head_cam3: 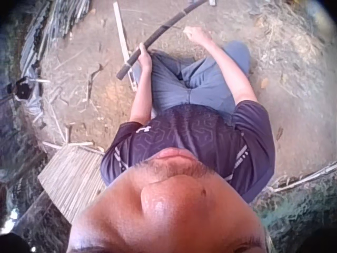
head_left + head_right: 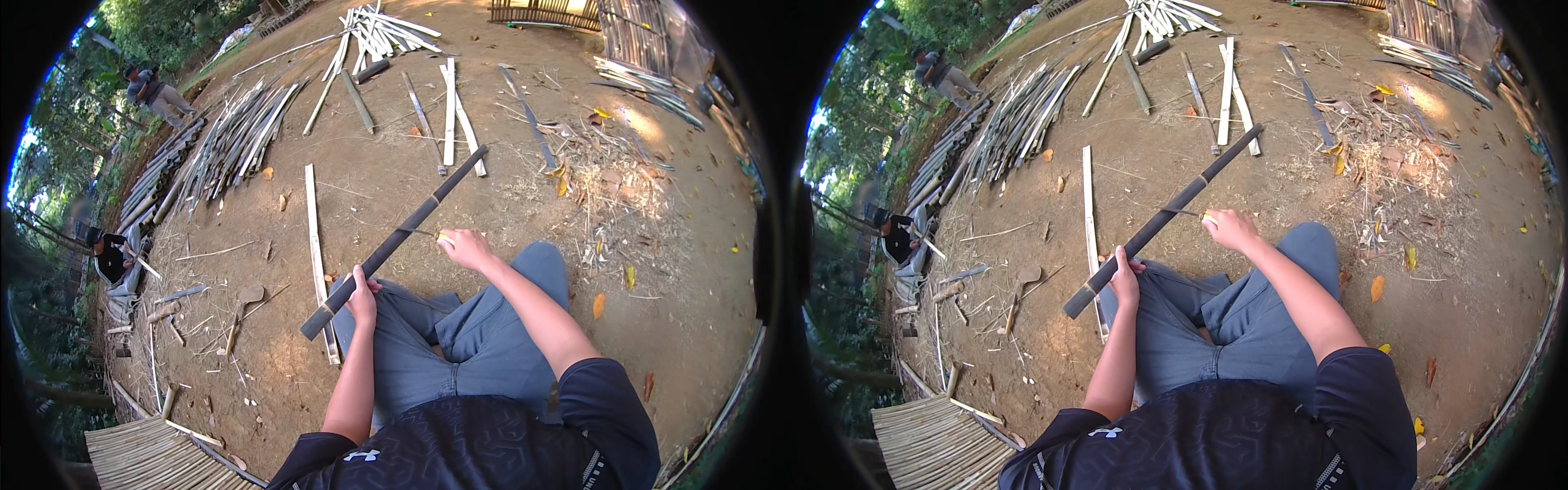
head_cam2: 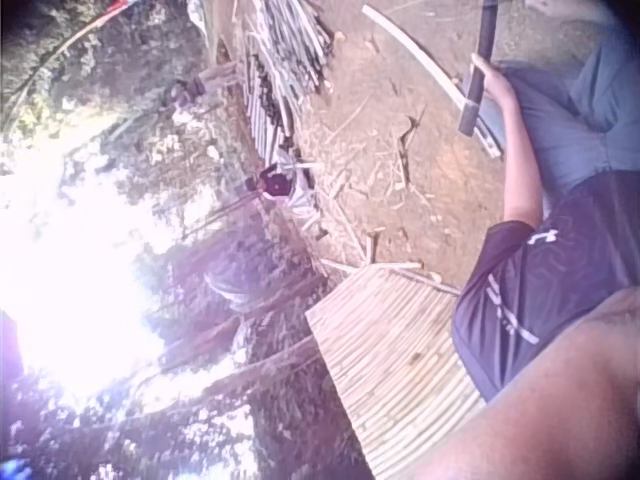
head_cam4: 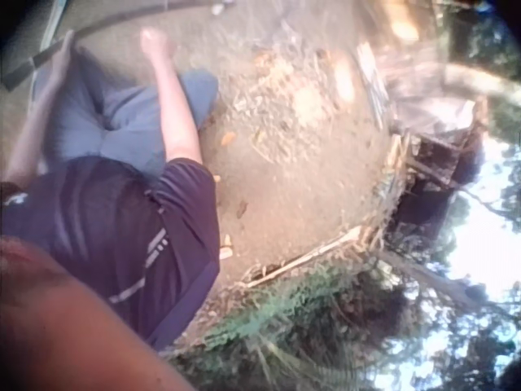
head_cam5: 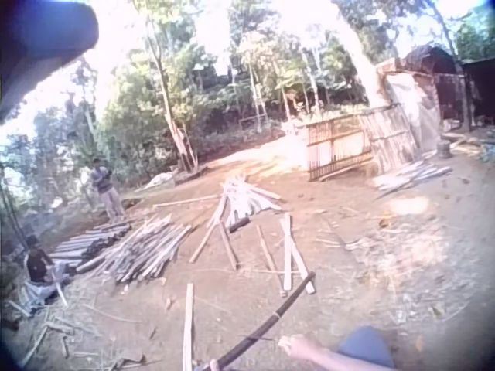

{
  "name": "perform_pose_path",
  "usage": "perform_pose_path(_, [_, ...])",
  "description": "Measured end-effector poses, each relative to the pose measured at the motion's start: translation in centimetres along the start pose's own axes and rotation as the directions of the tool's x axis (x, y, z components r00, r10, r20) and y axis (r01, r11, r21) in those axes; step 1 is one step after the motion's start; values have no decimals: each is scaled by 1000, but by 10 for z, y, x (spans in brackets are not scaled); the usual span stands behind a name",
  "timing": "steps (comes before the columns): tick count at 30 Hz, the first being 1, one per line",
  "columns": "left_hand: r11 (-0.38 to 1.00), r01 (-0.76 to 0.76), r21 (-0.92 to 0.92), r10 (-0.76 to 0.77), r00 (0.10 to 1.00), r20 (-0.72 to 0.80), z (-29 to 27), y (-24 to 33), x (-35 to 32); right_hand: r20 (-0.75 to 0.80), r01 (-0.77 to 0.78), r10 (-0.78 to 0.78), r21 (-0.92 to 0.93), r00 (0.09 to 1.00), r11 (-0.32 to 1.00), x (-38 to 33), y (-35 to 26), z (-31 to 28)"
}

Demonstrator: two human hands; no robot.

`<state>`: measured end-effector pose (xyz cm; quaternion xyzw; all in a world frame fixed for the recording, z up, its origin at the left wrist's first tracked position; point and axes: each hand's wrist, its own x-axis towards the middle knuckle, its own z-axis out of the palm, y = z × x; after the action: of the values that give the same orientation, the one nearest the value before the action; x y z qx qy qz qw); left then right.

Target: The person shaves a strip of bamboo with a knife, moving the blade along the length of the wood while holding it in their hands.

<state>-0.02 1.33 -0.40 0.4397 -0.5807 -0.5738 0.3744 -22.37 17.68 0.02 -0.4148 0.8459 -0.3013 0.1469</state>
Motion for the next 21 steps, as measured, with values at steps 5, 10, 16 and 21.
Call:
perform_pose_path(5, [1000,-19,-10,20,1000,9,5,1,6,-190,-195,223,152,956,969,21,46,11])
perform_pose_path(10, [991,-119,65,119,993,-8,10,-2,4,-187,-458,543,358,819,814,47,107,22])
perform_pose_path(16, [995,-88,36,88,996,1,10,7,0,-261,-310,387,290,884,905,39,100,34])
perform_pose_path(21, [998,-63,-13,64,997,38,3,13,-5,-246,-278,308,151,919,949,21,90,38])
